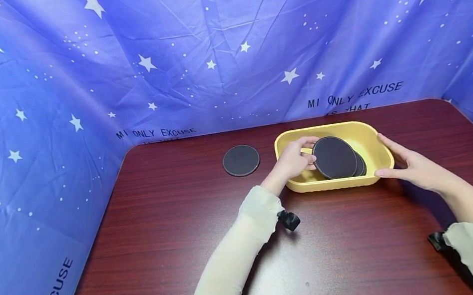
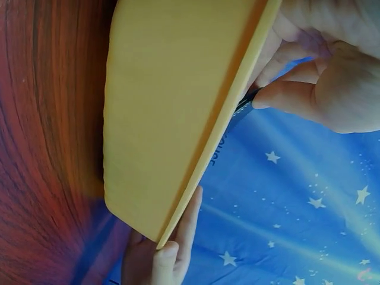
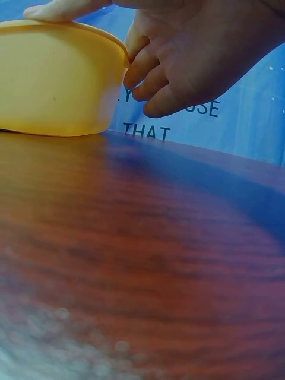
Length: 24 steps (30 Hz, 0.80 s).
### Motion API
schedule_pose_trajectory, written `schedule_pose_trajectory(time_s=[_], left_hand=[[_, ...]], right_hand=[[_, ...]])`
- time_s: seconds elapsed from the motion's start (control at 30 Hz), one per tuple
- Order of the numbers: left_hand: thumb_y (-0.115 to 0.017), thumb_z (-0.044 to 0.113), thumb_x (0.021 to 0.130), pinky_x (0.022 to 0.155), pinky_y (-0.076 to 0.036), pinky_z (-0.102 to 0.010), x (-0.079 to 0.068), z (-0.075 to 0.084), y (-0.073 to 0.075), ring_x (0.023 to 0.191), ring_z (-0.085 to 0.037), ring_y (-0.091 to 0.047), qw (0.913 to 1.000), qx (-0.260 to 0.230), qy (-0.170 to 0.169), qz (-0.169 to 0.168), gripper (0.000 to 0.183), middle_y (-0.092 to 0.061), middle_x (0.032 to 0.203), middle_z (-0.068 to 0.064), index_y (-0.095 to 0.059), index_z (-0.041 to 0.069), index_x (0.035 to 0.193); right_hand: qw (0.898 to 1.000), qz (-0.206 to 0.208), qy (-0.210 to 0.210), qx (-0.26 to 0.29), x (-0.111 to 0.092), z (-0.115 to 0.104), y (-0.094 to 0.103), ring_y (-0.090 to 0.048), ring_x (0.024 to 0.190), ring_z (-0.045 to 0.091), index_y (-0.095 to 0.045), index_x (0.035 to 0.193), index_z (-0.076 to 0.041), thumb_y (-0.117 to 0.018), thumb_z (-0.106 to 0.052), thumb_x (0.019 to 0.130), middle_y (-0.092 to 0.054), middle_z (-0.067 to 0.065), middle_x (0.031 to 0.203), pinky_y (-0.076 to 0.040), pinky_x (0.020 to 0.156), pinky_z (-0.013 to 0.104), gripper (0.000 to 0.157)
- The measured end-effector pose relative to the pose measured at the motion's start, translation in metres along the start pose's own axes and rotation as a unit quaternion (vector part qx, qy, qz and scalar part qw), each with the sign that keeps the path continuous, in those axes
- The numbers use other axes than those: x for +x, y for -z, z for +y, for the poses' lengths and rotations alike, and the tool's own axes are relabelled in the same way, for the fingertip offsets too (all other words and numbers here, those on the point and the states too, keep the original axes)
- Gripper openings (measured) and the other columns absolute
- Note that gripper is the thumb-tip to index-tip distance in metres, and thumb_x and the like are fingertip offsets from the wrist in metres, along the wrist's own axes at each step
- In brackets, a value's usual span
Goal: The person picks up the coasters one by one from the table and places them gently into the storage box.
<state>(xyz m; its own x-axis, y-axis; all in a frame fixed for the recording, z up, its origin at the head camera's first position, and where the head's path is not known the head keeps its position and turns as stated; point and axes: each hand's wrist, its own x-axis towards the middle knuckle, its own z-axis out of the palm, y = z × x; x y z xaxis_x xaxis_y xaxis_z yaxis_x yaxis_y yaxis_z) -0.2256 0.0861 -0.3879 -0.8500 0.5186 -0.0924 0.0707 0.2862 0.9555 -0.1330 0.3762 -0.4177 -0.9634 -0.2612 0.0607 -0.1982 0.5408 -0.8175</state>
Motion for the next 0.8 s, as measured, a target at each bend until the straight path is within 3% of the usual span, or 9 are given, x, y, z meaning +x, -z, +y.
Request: schedule_pose_trajectory(time_s=[0.2,0.33,0.53,0.67,0.8], left_hand=[[-0.06,-0.01,0.093,0.075,-0.064,-0.032,0.0044,-0.0021,-0.0075,0.096,-0.032,-0.072,0.9997,0.021,0.012,0.002,0.048,-0.06,0.136,-0.019,-0.056,0.004,0.138],[-0.062,-0.005,0.093,0.075,-0.062,-0.024,0.0058,-0.0035,-0.0096,0.103,-0.03,-0.072,0.9988,0.045,0.015,0.006,0.051,-0.06,0.138,-0.016,-0.052,0.004,0.143],[-0.067,0.008,0.094,0.092,-0.055,-0.02,0.005,-0.0034,-0.008,0.121,-0.024,-0.064,0.9938,0.11,0.011,0.007,0.055,-0.063,0.137,-0.01,-0.049,0.008,0.146],[-0.067,0.012,0.094,0.105,-0.051,-0.027,0.0039,-0.0029,-0.0063,0.128,-0.025,-0.06,0.9952,0.096,0.016,0.0,0.06,-0.061,0.14,-0.01,-0.043,0.008,0.149],[-0.065,0.012,0.095,0.104,-0.051,-0.029,0.0028,-0.0003,-0.0028,0.128,-0.027,-0.06,0.9971,0.075,0.011,-0.003,0.061,-0.059,0.143,-0.009,-0.04,0.008,0.151]], right_hand=[[1.0,0.001,0.005,0.002,0.0006,0.0002,-0.0001,-0.016,0.131,-0.024,-0.001,0.16,-0.008,-0.064,0.0,0.093,0.001,0.024,0.165,-0.022,0.099,-0.009,0.092],[1.0,-0.002,0.0,0.003,-0.0003,-0.0002,-0.0002,-0.017,0.13,-0.024,-0.001,0.16,-0.009,-0.064,-0.001,0.094,0.001,0.022,0.166,-0.023,0.098,-0.008,0.092],[1.0,0.0,0.001,0.002,-0.0007,0.0,-0.0009,-0.017,0.131,-0.024,-0.001,0.16,-0.009,-0.064,-0.001,0.094,0.001,0.022,0.166,-0.023,0.098,-0.008,0.092],[1.0,-0.001,0.001,0.004,-0.001,-0.0004,-0.0011,-0.017,0.131,-0.024,-0.001,0.16,-0.009,-0.064,-0.001,0.094,0.001,0.022,0.166,-0.024,0.098,-0.008,0.092],[1.0,0.0,0.004,0.004,-0.0006,-0.0006,-0.0003,-0.017,0.132,-0.024,-0.002,0.16,-0.008,-0.064,0.0,0.093,0.001,0.023,0.166,-0.024,0.098,-0.008,0.092]])
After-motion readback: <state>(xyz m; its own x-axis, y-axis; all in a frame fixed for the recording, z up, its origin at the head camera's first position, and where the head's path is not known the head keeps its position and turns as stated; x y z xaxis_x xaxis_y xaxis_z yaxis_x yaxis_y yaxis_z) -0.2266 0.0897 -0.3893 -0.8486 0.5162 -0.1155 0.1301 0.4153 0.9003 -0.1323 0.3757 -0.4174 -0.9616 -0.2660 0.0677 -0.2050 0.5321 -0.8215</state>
